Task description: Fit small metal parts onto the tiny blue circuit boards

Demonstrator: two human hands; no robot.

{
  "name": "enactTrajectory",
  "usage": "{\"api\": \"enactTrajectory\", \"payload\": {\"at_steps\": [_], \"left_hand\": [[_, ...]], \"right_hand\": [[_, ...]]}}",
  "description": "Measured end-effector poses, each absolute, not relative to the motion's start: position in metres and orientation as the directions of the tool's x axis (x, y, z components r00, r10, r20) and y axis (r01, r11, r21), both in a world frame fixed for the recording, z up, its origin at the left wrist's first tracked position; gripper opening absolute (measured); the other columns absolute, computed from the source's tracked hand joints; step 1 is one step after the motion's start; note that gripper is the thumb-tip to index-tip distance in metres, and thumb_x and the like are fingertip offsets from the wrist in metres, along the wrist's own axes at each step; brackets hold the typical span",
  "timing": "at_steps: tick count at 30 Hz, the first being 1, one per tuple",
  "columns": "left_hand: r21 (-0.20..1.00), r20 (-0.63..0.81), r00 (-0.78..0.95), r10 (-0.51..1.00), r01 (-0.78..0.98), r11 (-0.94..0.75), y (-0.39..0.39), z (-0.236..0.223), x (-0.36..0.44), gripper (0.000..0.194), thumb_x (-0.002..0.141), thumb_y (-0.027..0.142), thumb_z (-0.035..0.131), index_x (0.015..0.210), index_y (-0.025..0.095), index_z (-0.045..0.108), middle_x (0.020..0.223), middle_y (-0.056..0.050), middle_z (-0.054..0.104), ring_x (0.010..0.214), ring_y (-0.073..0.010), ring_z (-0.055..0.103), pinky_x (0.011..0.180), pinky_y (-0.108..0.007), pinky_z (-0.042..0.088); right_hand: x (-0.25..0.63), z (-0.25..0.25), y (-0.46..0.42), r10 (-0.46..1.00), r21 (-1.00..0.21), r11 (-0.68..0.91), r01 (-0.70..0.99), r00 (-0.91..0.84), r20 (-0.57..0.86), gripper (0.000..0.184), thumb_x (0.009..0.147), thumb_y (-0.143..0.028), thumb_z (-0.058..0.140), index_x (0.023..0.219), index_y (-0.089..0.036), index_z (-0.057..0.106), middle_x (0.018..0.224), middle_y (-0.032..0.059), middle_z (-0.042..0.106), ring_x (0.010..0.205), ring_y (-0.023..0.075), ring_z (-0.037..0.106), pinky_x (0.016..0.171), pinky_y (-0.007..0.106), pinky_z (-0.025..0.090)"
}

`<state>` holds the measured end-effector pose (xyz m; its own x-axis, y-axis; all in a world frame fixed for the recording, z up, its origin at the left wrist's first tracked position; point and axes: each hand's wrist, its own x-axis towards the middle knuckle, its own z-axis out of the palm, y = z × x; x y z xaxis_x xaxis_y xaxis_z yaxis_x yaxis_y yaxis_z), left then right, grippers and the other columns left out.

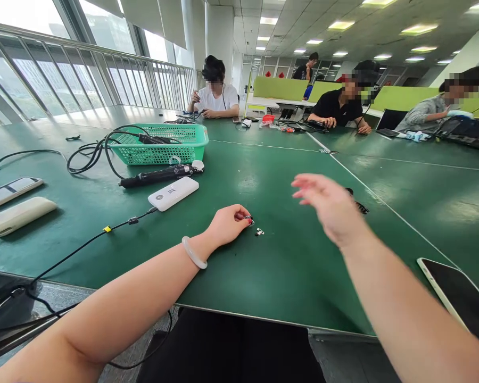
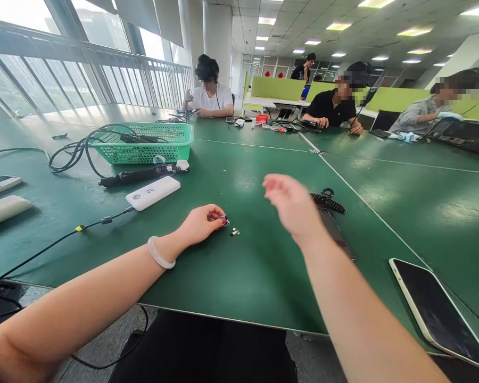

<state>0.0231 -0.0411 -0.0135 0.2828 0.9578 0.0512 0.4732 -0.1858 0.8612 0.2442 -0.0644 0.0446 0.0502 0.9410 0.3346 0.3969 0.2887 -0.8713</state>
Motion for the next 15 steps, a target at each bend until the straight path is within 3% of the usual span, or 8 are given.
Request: {"api": "enactTrajectory", "payload": {"at_steps": [4,8,15], "left_hand": [[0.911,0.039,0.305,0.951,0.381,-0.160,-0.036,-0.018,0.024,0.020,0.078,0.030,0.059,0.092,0.017,0.064,0.077,-0.003,0.069,0.067,-0.0121,0.062,0.068,-0.025,0.050],[0.931,0.026,0.317,0.948,0.337,-0.138,-0.034,-0.019,0.024,0.026,0.081,0.030,0.057,0.101,0.016,0.066,0.075,-0.003,0.068,0.064,-0.0113,0.062,0.067,-0.026,0.052],[0.975,-0.052,0.299,0.953,0.222,-0.016,-0.032,-0.015,0.027,0.022,0.081,0.019,0.058,0.101,0.013,0.067,0.074,-0.004,0.068,0.064,-0.0104,0.063,0.072,-0.028,0.054]], "right_hand": [[0.219,0.005,-0.058,0.985,-0.814,0.171,0.556,-0.111,0.131,0.032,0.080,-0.029,0.059,0.110,-0.020,0.063,0.106,0.0059,0.068,0.078,0.0151,0.060,0.077,0.035,0.048],[0.206,-0.017,-0.055,0.973,-0.739,0.228,0.634,-0.180,0.145,0.033,0.081,-0.035,0.057,0.111,-0.022,0.065,0.095,0.0034,0.071,0.086,0.0185,0.061,0.081,0.037,0.047],[0.207,-0.023,-0.057,0.956,-0.671,0.294,0.681,-0.197,0.218,0.030,0.083,-0.023,0.053,0.110,-0.023,0.067,0.100,0.0055,0.068,0.092,0.0181,0.062,0.086,0.035,0.046]]}}
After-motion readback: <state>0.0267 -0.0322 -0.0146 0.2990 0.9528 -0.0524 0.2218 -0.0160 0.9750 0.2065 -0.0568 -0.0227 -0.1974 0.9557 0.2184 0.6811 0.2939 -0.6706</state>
